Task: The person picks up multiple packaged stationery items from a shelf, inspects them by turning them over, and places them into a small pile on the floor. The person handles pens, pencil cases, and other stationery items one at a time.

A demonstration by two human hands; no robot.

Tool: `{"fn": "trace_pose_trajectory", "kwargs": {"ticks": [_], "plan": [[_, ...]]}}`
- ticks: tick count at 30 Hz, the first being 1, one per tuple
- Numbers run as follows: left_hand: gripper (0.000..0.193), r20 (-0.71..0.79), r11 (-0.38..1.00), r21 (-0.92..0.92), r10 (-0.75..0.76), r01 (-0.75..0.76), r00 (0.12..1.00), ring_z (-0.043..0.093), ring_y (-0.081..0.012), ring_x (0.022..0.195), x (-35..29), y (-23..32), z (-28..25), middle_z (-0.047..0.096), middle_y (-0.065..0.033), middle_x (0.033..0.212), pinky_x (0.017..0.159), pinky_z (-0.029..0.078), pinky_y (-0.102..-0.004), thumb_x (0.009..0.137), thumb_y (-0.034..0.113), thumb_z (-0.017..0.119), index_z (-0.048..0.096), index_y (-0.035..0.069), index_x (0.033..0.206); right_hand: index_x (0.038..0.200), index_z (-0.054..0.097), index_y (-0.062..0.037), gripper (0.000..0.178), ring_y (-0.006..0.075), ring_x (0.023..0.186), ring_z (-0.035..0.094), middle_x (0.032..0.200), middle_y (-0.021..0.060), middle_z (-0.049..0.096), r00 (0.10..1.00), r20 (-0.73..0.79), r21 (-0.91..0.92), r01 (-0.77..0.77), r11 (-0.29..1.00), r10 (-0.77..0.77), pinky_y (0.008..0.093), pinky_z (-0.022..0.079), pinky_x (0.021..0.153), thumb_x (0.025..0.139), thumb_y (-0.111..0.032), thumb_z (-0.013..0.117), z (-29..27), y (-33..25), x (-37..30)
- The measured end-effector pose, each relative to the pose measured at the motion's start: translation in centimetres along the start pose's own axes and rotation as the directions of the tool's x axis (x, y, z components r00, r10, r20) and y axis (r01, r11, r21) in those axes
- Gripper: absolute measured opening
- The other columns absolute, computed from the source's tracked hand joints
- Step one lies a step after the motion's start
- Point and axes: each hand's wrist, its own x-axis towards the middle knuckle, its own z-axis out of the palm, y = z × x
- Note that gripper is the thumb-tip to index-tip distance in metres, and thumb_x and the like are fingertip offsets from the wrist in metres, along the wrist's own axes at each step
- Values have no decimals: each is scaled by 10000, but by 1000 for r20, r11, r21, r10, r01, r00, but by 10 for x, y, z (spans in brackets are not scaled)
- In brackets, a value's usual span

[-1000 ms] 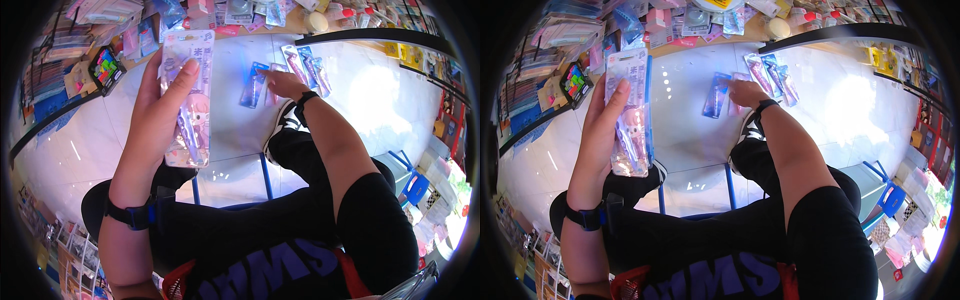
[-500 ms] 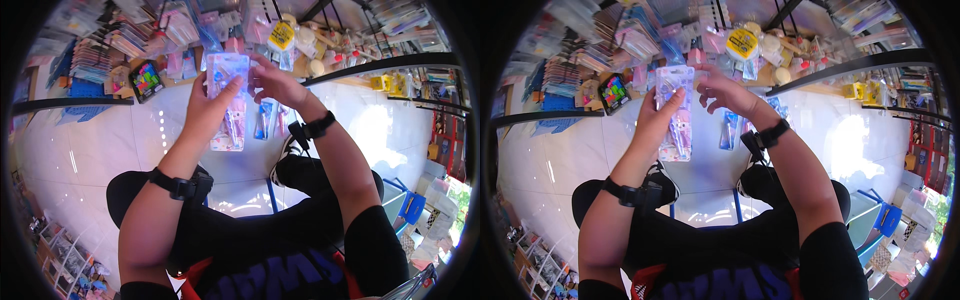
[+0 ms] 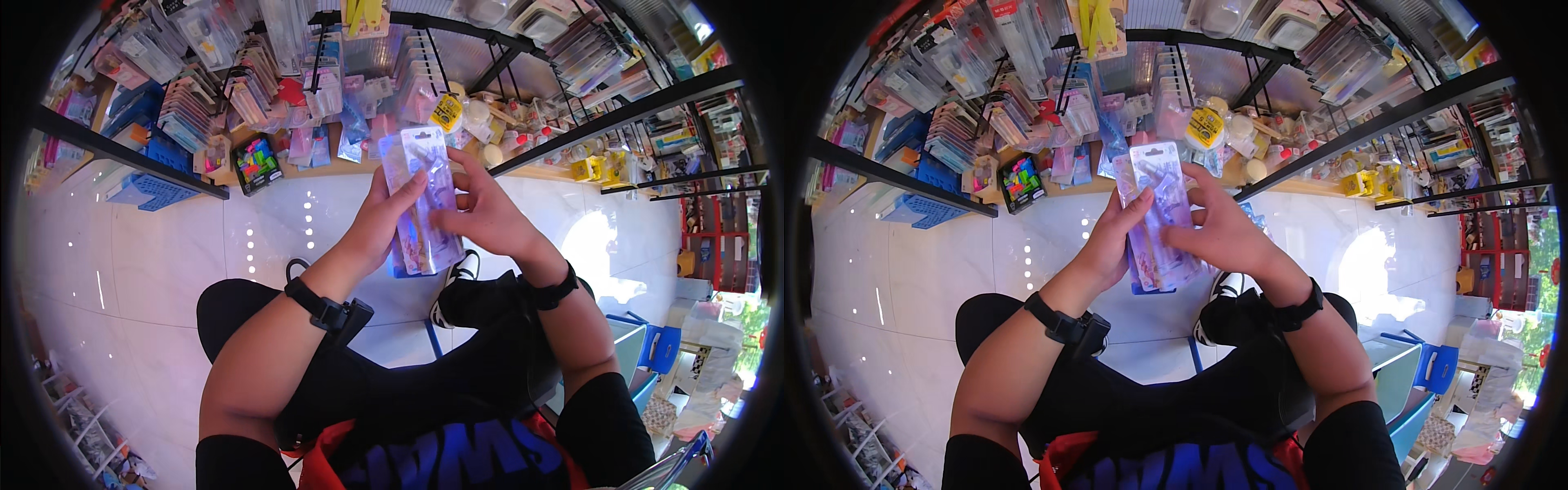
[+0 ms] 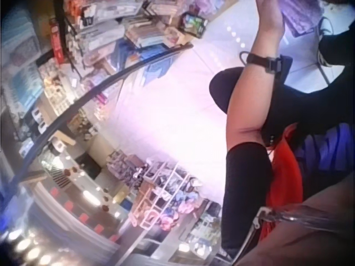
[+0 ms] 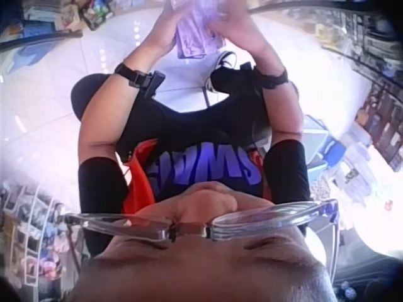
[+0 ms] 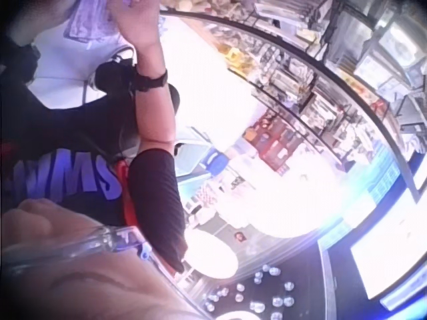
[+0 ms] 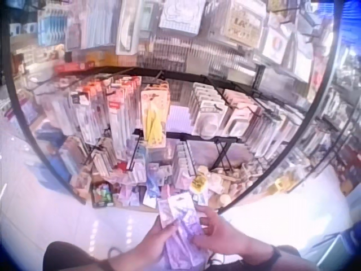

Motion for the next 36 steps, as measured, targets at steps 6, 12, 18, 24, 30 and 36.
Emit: {"fn": "trace_pose_trajectory", "kwargs": {"ticks": [6,12,18,24,30,36], "plan": [[585,46,1000,16,-6,6,999,663,-238,1242,-4,5,11,597,-107,1424,1005,581,-417,1099,246,582,327,129,1613,1502,419,-34,662,167,1055,709,1190,111,712,973,-185,116,160,980,-137,306,565,891,906,43,694,-34,17,-9],[737,-125,984,163,98,-76,987,704,-266,1171,5,-4,8,630,-144,1369,944,620,-422,1021,167,725,295,107,1617,1260,550,-21,432,214,727,659,913,96,634,994,-78,702,109,704,-77,370,596,626,839,-65,637,-73,14,-8],[979,-7,737,550,473,-392,881,581,-249,1350,26,-20,3,583,-137,1467,1164,433,-382,933,321,859,241,33,1635,1376,564,21,521,192,1023,730,1204,110,725,990,-137,503,73,861,-4,334,585,912,862,14,651,-24,15,-3],[690,-67,863,407,354,-298,933,572,-186,1327,21,-15,15,603,-96,1451,1161,417,-356,1069,374,680,403,17,1591,1345,595,27,446,201,1028,740,1202,113,737,994,-93,597,15,802,50,344,590,920,901,27,641,-21,19,0],[532,-35,947,141,297,-289,954,600,-148,1263,16,-6,15,616,-89,1422,1087,465,-299,1126,295,561,453,20,1568,1331,612,31,424,211,1045,749,1209,118,742,997,-38,620,-27,784,65,358,595,943,910,21,657,-21,23,2],[558,-105,872,384,369,-305,923,580,-157,1309,18,-3,7,578,-81,1485,1114,456,-314,1099,212,635,432,67,1598,1354,620,23,411,211,1067,749,1225,115,744,996,-24,636,-53,770,88,363,599,950,953,-25,694,-22,24,2]]}}
